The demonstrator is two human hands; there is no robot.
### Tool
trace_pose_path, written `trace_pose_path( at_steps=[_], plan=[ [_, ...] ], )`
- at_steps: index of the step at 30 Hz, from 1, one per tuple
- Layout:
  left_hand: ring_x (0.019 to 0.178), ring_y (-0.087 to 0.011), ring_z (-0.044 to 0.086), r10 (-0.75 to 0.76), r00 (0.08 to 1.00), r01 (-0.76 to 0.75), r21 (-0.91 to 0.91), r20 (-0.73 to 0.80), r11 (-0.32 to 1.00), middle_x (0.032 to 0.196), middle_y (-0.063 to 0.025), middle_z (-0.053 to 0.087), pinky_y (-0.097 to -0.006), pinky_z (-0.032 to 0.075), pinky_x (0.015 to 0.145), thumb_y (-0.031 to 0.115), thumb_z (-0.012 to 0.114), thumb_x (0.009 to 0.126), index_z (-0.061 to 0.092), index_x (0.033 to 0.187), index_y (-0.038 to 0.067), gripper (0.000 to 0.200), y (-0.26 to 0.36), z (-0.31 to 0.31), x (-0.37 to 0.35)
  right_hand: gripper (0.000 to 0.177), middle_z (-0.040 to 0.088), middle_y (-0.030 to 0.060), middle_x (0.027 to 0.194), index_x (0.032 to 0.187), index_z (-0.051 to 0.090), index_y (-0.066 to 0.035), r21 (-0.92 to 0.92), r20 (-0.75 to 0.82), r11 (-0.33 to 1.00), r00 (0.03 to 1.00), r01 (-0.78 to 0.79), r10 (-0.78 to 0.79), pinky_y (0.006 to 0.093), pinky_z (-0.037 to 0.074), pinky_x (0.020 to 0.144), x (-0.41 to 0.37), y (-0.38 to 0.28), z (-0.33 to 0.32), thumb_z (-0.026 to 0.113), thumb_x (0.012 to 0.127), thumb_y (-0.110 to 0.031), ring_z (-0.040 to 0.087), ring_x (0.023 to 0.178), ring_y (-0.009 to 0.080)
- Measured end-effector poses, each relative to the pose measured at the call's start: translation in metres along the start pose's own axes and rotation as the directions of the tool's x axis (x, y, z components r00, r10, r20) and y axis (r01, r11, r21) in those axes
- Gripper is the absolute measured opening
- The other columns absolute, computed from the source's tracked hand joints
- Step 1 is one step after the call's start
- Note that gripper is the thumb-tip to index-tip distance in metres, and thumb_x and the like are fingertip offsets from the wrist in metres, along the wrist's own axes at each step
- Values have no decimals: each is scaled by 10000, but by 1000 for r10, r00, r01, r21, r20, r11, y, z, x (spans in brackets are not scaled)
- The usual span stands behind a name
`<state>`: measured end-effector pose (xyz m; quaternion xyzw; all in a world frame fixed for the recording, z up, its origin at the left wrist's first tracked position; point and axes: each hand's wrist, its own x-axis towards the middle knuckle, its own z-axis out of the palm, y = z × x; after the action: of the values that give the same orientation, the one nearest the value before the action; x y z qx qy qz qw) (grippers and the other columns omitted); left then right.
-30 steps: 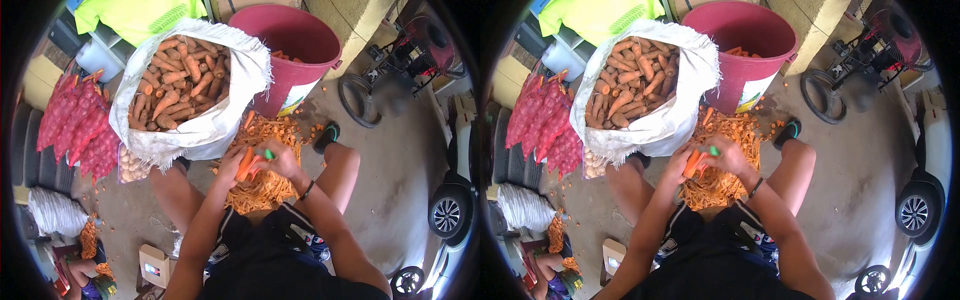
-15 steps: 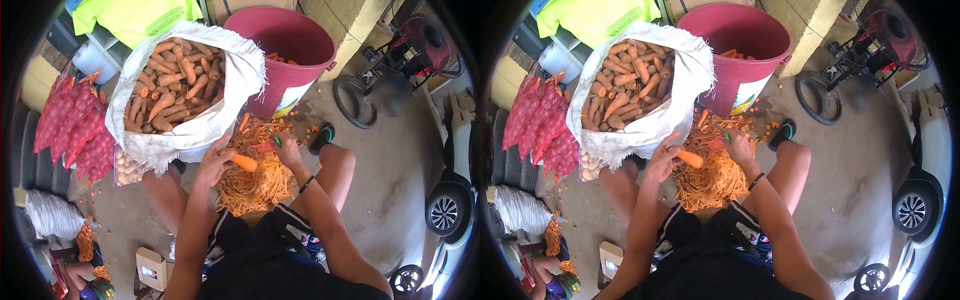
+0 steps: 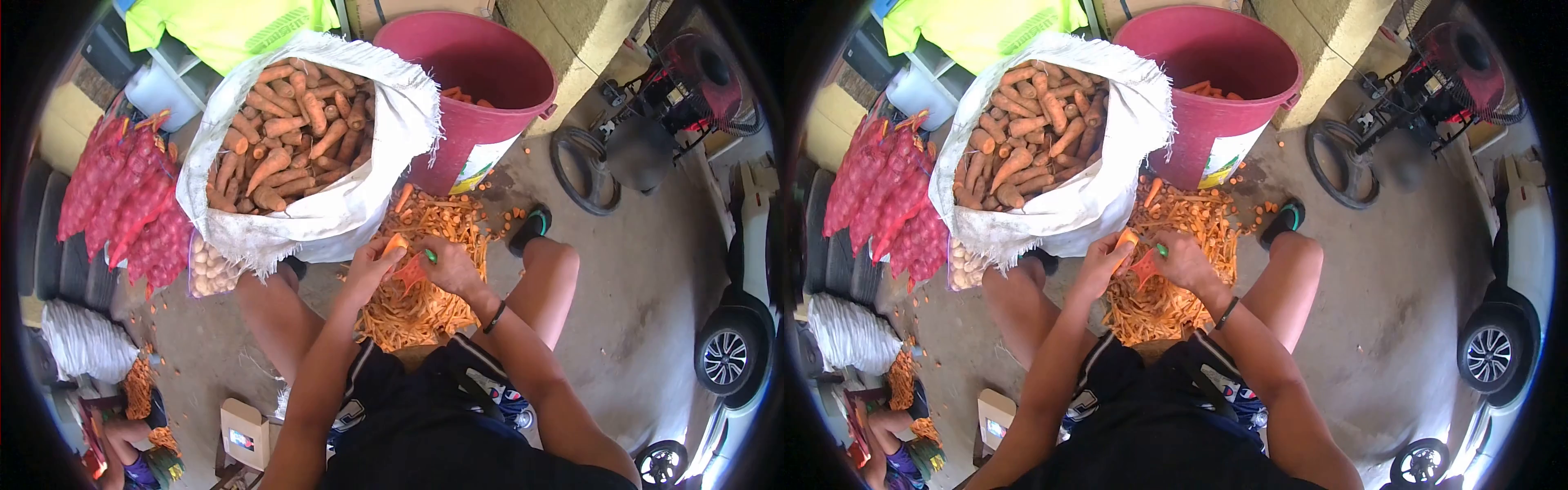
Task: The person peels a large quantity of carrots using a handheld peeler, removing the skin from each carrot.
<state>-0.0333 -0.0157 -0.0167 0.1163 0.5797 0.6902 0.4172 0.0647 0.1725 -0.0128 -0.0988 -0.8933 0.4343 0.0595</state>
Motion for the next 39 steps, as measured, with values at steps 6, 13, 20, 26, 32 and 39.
trace_pose_path(
  at_steps=[6,13,20,26,32,39],
  plan=[
    [640,-30,510,100,991,-82,196,-88,977,762,39,606,-208,391,561,242,749,930,698,1049,23,255,-5,15,6,290,678,243,1019,1095,656,-21,-7,2,998,998,58,-58,472,544,834,0,-4,-1,696,841,-156,666,929,425],
    [700,-33,535,118,991,-99,244,-64,965,793,30,633,-213,424,616,232,765,913,707,1045,12,263,-3,14,3,291,684,239,990,1088,667,-15,-93,32,994,998,53,-50,484,545,819,2,-4,-1,702,843,-168,667,925,425],
    [708,-27,520,177,980,-145,279,-94,949,800,22,617,-211,436,623,235,762,919,680,1090,4,299,-13,15,4,220,696,244,906,961,671,-10,-285,118,958,990,-44,80,485,563,768,15,54,23,661,867,-209,692,865,410],
    [598,-50,489,18,994,-8,87,-110,996,752,10,547,-217,394,491,216,658,995,505,1312,22,402,-4,23,-2,301,695,228,929,1052,640,-26,-376,61,922,990,-94,125,466,583,735,17,39,-5,678,857,-252,711,851,385],
    [564,-61,455,-93,992,108,196,-83,975,761,12,504,-223,356,453,199,593,1033,473,1302,53,328,-15,32,2,377,669,204,1062,1146,612,-40,-420,41,907,998,-22,43,476,590,739,1,5,-3,716,848,-246,712,887,393],
    [527,-81,495,-96,991,123,374,-88,919,679,-5,539,-248,395,457,307,670,979,534,1240,21,410,-21,22,2,333,680,259,1004,1086,642,3,-455,60,855,949,-249,308,505,557,836,21,62,-2,692,846,-223,686,943,424]
  ],
)
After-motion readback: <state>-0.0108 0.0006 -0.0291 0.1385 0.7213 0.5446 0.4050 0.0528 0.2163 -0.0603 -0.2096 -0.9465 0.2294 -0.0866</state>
